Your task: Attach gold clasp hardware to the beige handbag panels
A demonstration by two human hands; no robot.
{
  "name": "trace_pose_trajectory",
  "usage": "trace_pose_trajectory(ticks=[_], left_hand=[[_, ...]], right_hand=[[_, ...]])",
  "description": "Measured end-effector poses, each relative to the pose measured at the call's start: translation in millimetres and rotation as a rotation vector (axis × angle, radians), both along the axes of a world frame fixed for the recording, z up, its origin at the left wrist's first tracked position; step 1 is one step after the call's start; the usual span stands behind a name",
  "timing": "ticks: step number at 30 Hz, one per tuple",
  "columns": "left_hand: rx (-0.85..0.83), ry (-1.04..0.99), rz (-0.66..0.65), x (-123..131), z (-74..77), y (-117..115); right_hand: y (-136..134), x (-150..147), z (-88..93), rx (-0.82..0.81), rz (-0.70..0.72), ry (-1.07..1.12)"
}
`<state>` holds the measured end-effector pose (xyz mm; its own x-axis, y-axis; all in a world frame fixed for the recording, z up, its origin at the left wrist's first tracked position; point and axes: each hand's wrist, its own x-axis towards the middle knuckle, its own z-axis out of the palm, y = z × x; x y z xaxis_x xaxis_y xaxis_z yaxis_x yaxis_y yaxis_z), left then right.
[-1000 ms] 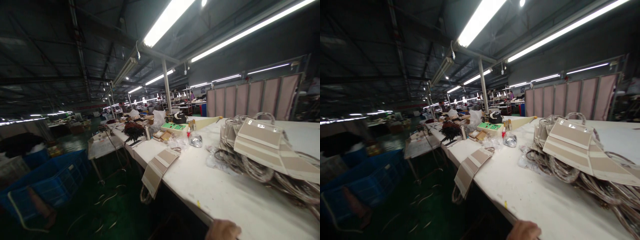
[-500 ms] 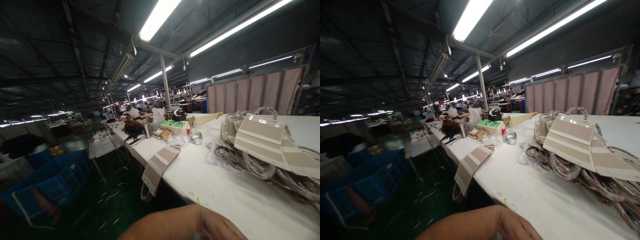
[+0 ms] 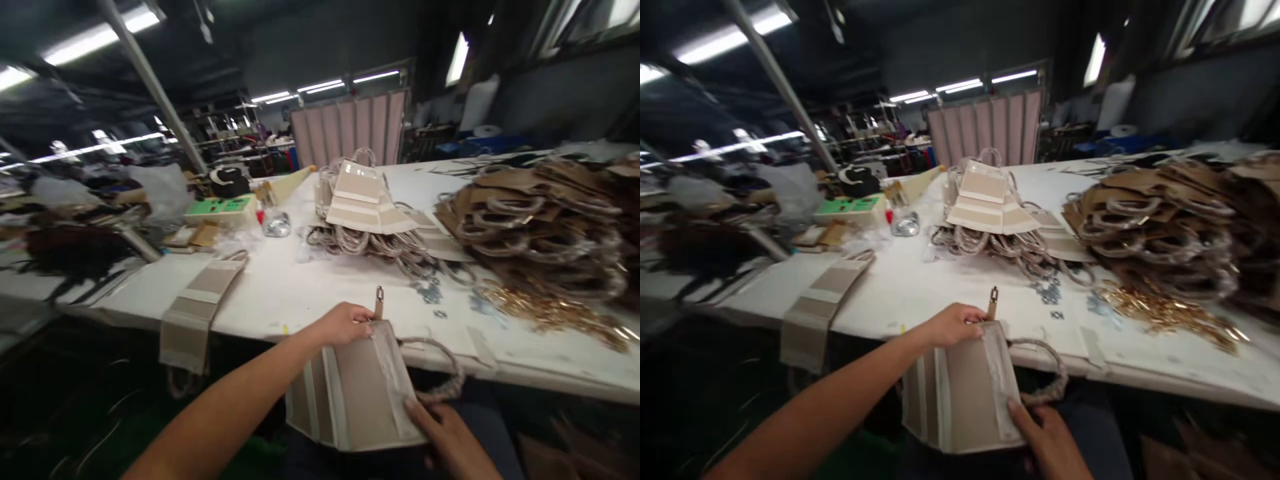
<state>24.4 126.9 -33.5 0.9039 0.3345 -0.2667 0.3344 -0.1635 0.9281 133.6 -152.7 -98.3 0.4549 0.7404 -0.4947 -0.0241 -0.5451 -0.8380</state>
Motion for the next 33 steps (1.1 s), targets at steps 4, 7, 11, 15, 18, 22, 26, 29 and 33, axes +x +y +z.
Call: trace_pose_trajectory(ticks=[4, 7, 11, 15, 18, 22, 26, 29, 33], left_hand=[[0.021, 0.029, -0.03, 36.3, -19.1, 15.6], [0.109, 0.078, -0.012, 47.5, -31.6, 18.5], [0.245, 0.133, 0.001, 49.4, -38.4, 19.3], [0.339, 0.154, 0.003, 48.1, -38.0, 17.0], [0.396, 0.166, 0.013, 49.2, -35.6, 14.2], [0.495, 0.182, 0.098, 48.4, -29.9, 7.0], [0.627, 0.154, 0.276, 33.4, -29.8, -15.7], [0.852, 0.017, 0.32, 13.7, -41.9, -44.6], [1.124, -0.113, 0.222, -7.0, -63.4, -74.9]], right_hand=[[24.9, 9.0, -24.6, 0.109, -0.14, 0.192], [31.4, 17.9, -23.1, 0.128, -0.145, 0.223], [20.1, 32.7, -10.6, 0.045, -0.009, -0.019], [14.1, 48.7, 13.3, 0.164, 0.013, -0.511], [37.2, 59.7, 31.1, 0.318, 0.084, -0.757], [85.3, 68.9, 40.4, 0.197, 0.383, -0.99], [105.0, 69.6, 36.7, 0.068, 0.526, -1.119], [103.3, 69.2, 34.1, 0.04, 0.542, -1.156], [104.1, 72.3, 34.5, 0.035, 0.584, -1.148]])
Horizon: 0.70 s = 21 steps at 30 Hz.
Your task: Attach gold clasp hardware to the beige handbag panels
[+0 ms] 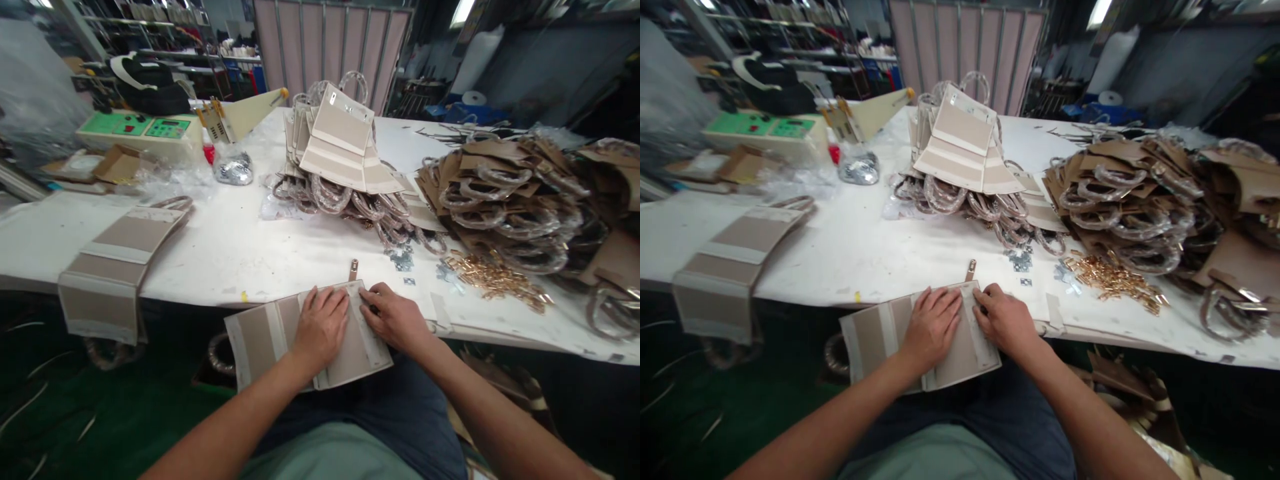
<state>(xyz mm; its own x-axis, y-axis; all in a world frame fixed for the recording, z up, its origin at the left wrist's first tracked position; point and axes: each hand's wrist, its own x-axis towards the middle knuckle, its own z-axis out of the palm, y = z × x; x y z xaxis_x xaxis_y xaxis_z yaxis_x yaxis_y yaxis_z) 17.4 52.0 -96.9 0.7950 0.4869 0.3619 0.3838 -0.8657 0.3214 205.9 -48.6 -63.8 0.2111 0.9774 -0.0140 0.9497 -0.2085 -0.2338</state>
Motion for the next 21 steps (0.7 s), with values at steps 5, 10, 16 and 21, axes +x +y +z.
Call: trace_pose_trajectory(ticks=[5, 10, 16, 21], left_hand=[[-0.028, 0.1, -0.032, -2.6, -4.5, 0.9], [-0.086, 0.104, -0.016, -0.5, -0.5, 6.6], [-0.092, 0.115, -0.006, 1.4, -0.2, 6.5], [-0.071, 0.136, -0.015, 2.8, -0.5, 9.4]], right_hand=[[6.3, 4.8, 0.3, -0.013, 0.001, 0.024], [7.8, 6.3, -0.4, -0.021, 0.012, 0.034], [10.2, 9.1, 1.9, -0.069, 0.022, 0.063], [12.6, 9.1, 6.9, -0.1, 0.027, 0.039]])
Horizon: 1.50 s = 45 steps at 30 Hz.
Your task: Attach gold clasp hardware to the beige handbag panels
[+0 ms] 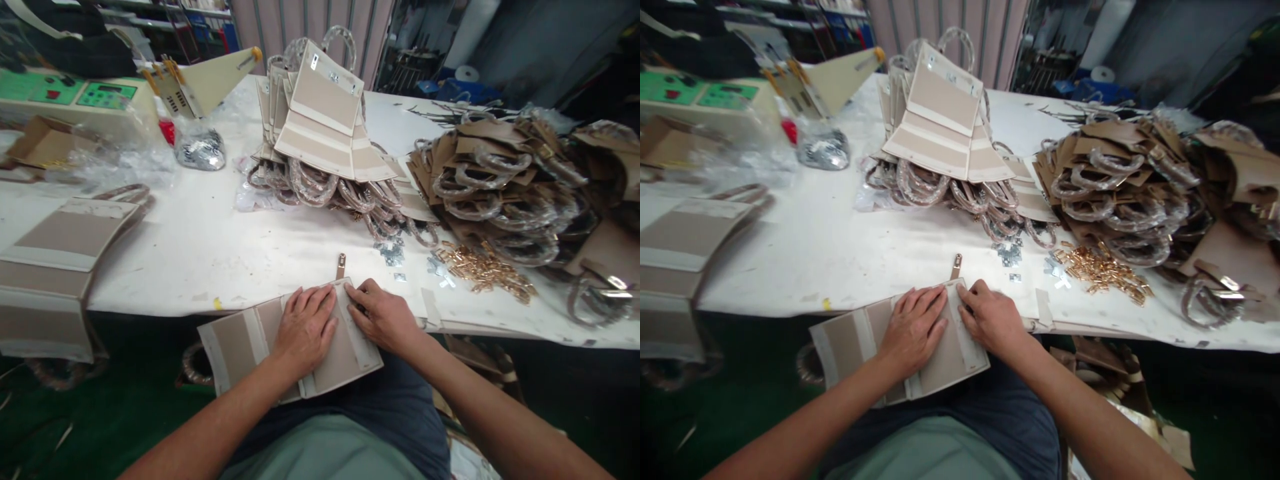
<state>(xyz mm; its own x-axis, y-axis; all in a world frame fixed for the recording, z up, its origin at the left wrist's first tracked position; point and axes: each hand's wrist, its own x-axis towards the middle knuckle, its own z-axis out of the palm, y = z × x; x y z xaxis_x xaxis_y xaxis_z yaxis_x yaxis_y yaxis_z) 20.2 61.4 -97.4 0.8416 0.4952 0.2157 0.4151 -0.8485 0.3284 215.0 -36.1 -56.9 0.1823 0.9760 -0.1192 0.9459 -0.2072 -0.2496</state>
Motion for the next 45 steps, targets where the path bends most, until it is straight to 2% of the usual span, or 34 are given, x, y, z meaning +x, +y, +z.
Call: trace_pose_trajectory(ticks=[9, 15, 17, 20, 25, 29, 32, 41, 45], left_hand=[[0.11, 0.027, -0.029, 1.4, -3.9, 3.9], [0.155, -0.021, -0.029, 0.3, -2.8, 5.1], [0.158, -0.043, -0.026, -0.5, -3.4, 5.1], [0.14, -0.051, -0.038, -1.6, -4.9, 4.6], [0.088, -0.053, -0.021, -3.2, -5.3, 3.2], [0.044, -0.064, -0.026, -3.6, -4.6, 1.9], [0.013, -0.073, -0.016, -2.7, -4.5, 0.9], [-0.002, -0.069, -0.023, -3.6, -4.6, -2.3], [-0.003, -0.072, -0.018, -3.8, -4.9, -3.0]], right_hand=[[4.4, -4.5, 8.8, -0.038, 0.041, -0.102], [1.6, -0.4, 9.6, 0.045, 0.009, 0.003], [-4.4, 11.7, 10.5, 0.129, -0.037, 0.057], [-15.9, 45.2, 10.8, 0.212, -0.19, 0.02], [-25.1, 102.9, -3.1, 0.076, -0.348, -0.081], [-21.7, 115.8, -16.9, 0.063, -0.402, -0.033], [-16.8, 117.1, -18.4, 0.067, -0.389, -0.003], [-1.5, 127.3, -3.7, -0.036, -0.371, 0.044], [-12.8, 105.0, 17.1, 0.066, -0.405, 0.152]])
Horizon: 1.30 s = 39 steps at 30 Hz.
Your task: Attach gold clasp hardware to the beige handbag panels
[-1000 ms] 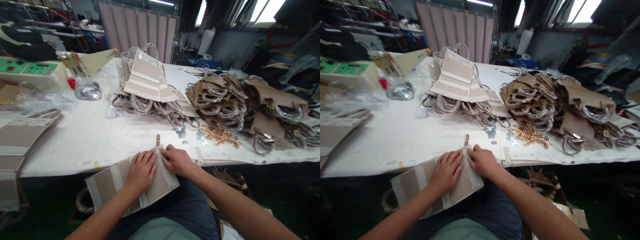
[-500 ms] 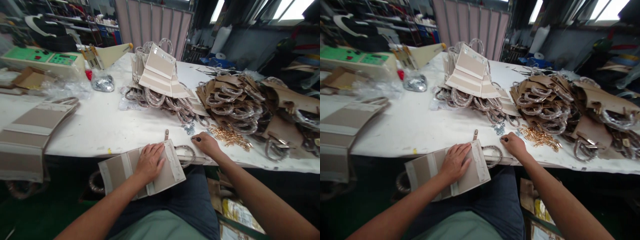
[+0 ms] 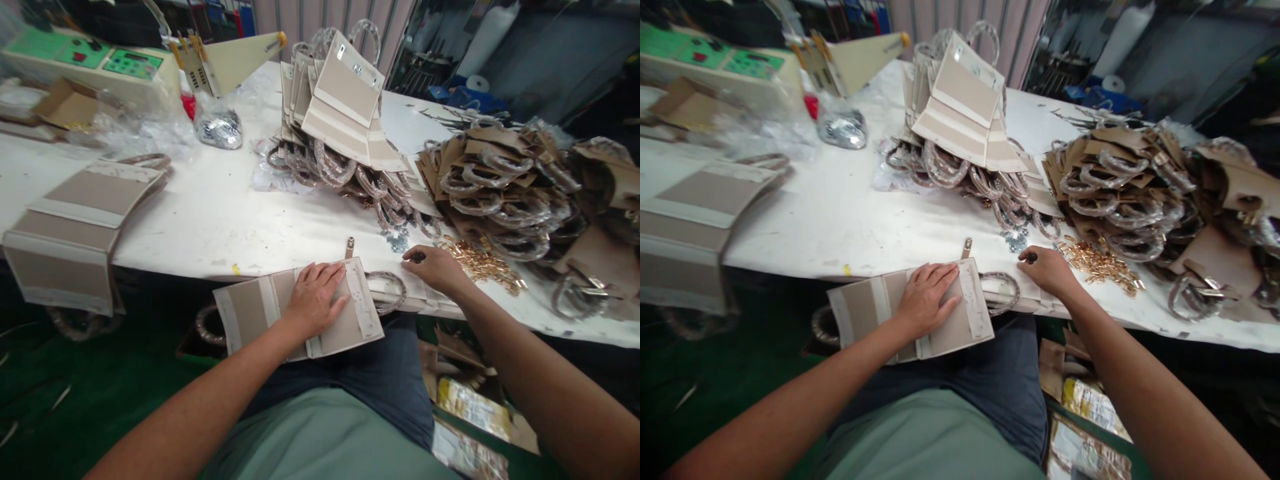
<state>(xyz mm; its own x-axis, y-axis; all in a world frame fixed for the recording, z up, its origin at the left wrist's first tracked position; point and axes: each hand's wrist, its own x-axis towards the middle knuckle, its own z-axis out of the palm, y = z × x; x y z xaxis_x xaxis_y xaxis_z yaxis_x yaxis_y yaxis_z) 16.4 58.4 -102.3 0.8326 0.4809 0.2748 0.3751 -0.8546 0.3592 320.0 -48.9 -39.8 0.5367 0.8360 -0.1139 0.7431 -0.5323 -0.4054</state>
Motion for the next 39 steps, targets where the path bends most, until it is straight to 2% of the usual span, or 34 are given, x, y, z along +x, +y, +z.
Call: trace_pose_trajectory(ticks=[2, 5, 7, 10, 14, 18, 25, 35, 39], left_hand=[[-0.005, -0.003, -0.002, 0.2, -0.5, -0.1], [-0.011, -0.009, -0.005, 0.7, -0.9, -0.1], [-0.013, -0.014, -0.003, 1.0, -0.7, -0.1], [-0.019, -0.016, -0.001, 1.1, 0.0, -0.3], [-0.02, -0.02, -0.009, 0.2, 0.5, -0.4], [-0.021, -0.026, -0.007, -0.6, 0.3, -0.2], [-0.029, -0.017, -0.004, -0.3, -0.2, 0.0], [-0.035, -0.009, -0.014, -1.2, 0.9, -0.7], [-0.038, -0.011, -0.009, -1.3, 1.1, -1.9]], right_hand=[[-8.8, -25.2, 10.7, 0.102, -0.023, 0.162], [-16.3, -71.3, 17.1, 0.141, -0.02, 0.459], [-14.2, -97.3, 12.8, 0.124, 0.003, 0.586], [-4.6, -117.7, -0.2, 0.093, 0.042, 0.562], [5.0, -121.4, -11.8, 0.081, 0.066, 0.382], [5.5, -122.8, -12.3, 0.088, 0.11, 0.277], [1.6, -122.7, -13.1, 0.082, 0.097, 0.319], [-1.5, -119.6, -30.0, 0.175, 0.124, 0.206], [-1.1, -116.4, -25.6, 0.132, 0.152, 0.281]])
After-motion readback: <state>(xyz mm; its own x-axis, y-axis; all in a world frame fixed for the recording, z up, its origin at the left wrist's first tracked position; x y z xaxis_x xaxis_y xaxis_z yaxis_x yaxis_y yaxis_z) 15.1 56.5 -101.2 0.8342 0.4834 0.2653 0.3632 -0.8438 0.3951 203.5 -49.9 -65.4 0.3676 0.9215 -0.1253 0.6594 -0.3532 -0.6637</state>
